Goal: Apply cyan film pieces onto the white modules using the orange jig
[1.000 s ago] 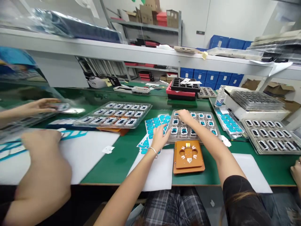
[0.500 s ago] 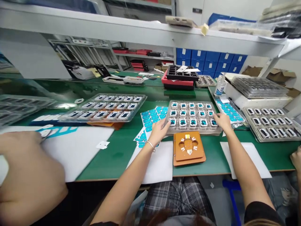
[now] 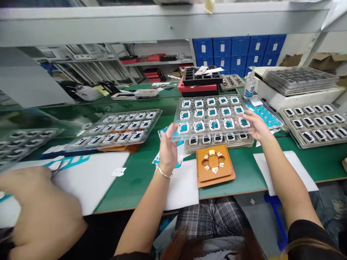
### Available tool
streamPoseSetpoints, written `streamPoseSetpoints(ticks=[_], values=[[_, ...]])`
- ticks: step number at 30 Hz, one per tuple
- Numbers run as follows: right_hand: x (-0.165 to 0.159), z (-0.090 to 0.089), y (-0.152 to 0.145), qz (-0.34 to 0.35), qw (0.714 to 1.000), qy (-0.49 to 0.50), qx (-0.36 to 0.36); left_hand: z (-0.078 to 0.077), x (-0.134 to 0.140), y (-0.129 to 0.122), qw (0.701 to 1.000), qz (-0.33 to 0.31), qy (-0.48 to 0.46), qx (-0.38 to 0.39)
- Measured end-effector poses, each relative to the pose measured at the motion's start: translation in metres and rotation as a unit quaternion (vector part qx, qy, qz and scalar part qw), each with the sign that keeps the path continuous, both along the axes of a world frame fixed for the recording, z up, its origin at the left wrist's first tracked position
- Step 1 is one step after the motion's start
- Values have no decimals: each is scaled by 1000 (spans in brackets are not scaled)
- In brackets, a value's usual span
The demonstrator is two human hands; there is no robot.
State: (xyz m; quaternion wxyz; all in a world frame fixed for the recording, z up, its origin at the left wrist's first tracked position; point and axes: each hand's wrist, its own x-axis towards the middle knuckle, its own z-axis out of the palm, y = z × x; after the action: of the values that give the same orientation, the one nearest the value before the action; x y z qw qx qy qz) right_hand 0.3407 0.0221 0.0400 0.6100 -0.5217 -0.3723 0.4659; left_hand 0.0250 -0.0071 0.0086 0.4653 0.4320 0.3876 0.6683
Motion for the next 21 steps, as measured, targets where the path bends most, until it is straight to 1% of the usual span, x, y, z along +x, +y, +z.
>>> streamPoseSetpoints(ticks=[1, 2, 4, 6, 8, 11, 14, 16, 18, 21], values=[[-10, 4, -1, 14, 1000, 20, 9, 4, -3, 0, 996, -2, -93, 1], [-22, 9, 0, 26, 999, 37, 18, 8, -6, 0, 984, -2, -180, 1], [-50, 18, 7, 51, 996, 63, 32, 12, -14, 3, 952, 12, -305, -13], [-82, 28, 19, 77, 993, 81, 40, 12, -21, 8, 932, 38, -360, -35], [-115, 37, 33, 97, 990, 94, 42, 8, -26, 13, 922, 54, -380, -50], [-170, 47, 56, 114, 988, 99, 32, 1, -25, 19, 919, 51, -387, -60], [-229, 48, 74, 122, 989, 86, 16, -5, -19, 21, 926, 37, -366, -83], [-271, 44, 83, 123, 990, 70, 8, -8, -15, 22, 937, 39, -333, -99], [-311, 36, 88, 119, 992, 49, 1, -10, -11, 22, 952, 52, -281, -114], [-362, 21, 90, 103, 995, 7, -15, -6, -13, 22, 975, 80, -166, -125]])
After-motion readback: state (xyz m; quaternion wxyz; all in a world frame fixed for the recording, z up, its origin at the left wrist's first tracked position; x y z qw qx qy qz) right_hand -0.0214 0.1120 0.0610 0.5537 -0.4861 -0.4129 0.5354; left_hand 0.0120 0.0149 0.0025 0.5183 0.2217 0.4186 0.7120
